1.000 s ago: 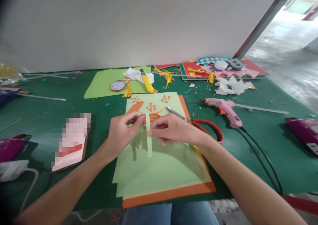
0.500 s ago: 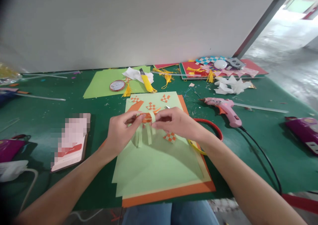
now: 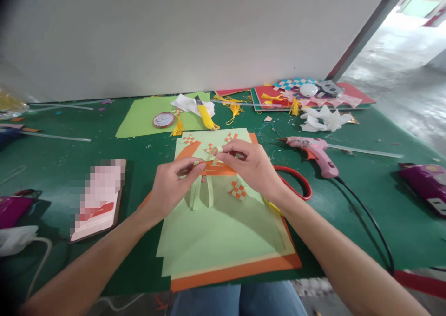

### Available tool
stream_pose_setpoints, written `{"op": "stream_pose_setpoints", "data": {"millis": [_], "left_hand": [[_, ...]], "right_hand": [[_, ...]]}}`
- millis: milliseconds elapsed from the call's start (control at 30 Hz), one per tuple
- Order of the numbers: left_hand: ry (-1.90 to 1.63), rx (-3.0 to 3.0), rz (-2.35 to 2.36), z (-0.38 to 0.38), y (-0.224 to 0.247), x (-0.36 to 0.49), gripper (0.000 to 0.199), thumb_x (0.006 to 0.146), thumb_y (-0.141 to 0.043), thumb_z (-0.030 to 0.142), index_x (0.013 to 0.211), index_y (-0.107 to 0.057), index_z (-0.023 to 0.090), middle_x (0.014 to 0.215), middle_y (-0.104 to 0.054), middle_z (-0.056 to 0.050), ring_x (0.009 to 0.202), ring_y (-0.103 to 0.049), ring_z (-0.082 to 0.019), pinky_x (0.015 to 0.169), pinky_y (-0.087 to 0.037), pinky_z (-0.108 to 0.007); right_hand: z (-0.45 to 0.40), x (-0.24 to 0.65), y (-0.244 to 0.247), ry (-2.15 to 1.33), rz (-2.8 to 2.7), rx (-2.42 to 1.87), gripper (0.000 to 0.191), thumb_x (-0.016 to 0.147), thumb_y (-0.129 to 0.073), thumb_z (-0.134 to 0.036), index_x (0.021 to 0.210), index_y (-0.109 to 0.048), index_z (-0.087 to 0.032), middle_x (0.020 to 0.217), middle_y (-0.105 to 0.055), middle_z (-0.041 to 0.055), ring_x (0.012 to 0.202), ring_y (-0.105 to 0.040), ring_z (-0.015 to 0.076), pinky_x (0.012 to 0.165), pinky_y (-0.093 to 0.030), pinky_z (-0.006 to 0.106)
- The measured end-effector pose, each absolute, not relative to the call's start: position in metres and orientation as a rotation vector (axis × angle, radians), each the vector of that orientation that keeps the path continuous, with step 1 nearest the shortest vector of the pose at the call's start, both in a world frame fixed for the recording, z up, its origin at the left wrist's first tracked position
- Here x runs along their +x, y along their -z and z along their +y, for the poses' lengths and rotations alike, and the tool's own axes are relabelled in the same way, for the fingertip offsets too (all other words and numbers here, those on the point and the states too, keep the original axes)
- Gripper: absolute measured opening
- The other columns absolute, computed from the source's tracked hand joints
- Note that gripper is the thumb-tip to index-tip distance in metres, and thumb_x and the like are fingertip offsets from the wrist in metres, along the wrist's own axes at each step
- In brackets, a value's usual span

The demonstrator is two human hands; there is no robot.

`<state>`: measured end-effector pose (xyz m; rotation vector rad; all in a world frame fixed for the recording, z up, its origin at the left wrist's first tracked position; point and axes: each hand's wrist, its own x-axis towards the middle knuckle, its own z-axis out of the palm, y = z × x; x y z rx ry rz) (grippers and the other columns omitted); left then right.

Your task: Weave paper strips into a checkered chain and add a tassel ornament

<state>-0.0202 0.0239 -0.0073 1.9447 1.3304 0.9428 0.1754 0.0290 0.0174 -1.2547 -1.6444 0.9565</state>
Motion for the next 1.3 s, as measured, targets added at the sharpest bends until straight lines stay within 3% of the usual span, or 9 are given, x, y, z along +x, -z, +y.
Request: {"op": "stream_pose_setpoints", "data": {"millis": [500,700,1000,1300], "left_hand": [[-0.952,1.942,1.338,0.0238,0.0064,-0.0193,0.027,0.09,-0.055,0.038,0.076,-0.066,0.017,0.068,-0.064,0.0,0.06,-0.054,-0.012,0.059,-0.043,-0.022],[-0.955,1.946,1.341,0.024,0.0065,-0.0192,0.028,0.09,-0.055,0.039,0.076,-0.066,0.017,0.066,-0.062,0.0,0.058,-0.052,-0.011,0.057,-0.041,-0.022],[-0.956,1.957,1.345,0.0235,0.0056,-0.0196,0.028,0.09,-0.056,0.038,0.076,-0.066,0.017,0.068,-0.064,0.0,0.059,-0.053,-0.011,0.058,-0.043,-0.021],[-0.926,2.058,1.308,0.0202,0.0018,-0.0185,0.023,0.092,-0.055,0.036,0.084,-0.068,0.019,0.071,-0.069,0.001,0.059,-0.057,-0.011,0.057,-0.043,-0.02]], "right_hand": [[0.0273,0.1746,-0.0187,-1.007,-1.577,-1.284,0.018,0.081,-0.064,-0.033,0.07,-0.064,-0.018,0.075,-0.062,0.0019,0.061,-0.046,0.0117,0.056,-0.036,0.026],[0.0273,0.174,-0.0159,-0.998,-1.615,-1.27,0.018,0.082,-0.064,-0.032,0.07,-0.063,-0.018,0.078,-0.063,0.0026,0.071,-0.051,0.0144,0.062,-0.039,0.027],[0.0288,0.1745,-0.0172,-1.063,-1.644,-1.357,0.025,0.083,-0.063,-0.037,0.068,-0.064,-0.018,0.06,-0.052,-0.0023,0.054,-0.04,0.0096,0.051,-0.031,0.025],[0.0307,0.1767,-0.0117,-1.191,-1.573,-1.365,0.033,0.083,-0.062,-0.043,0.063,-0.062,-0.016,0.058,-0.055,-0.0011,0.05,-0.04,0.0082,0.048,-0.031,0.024]]}}
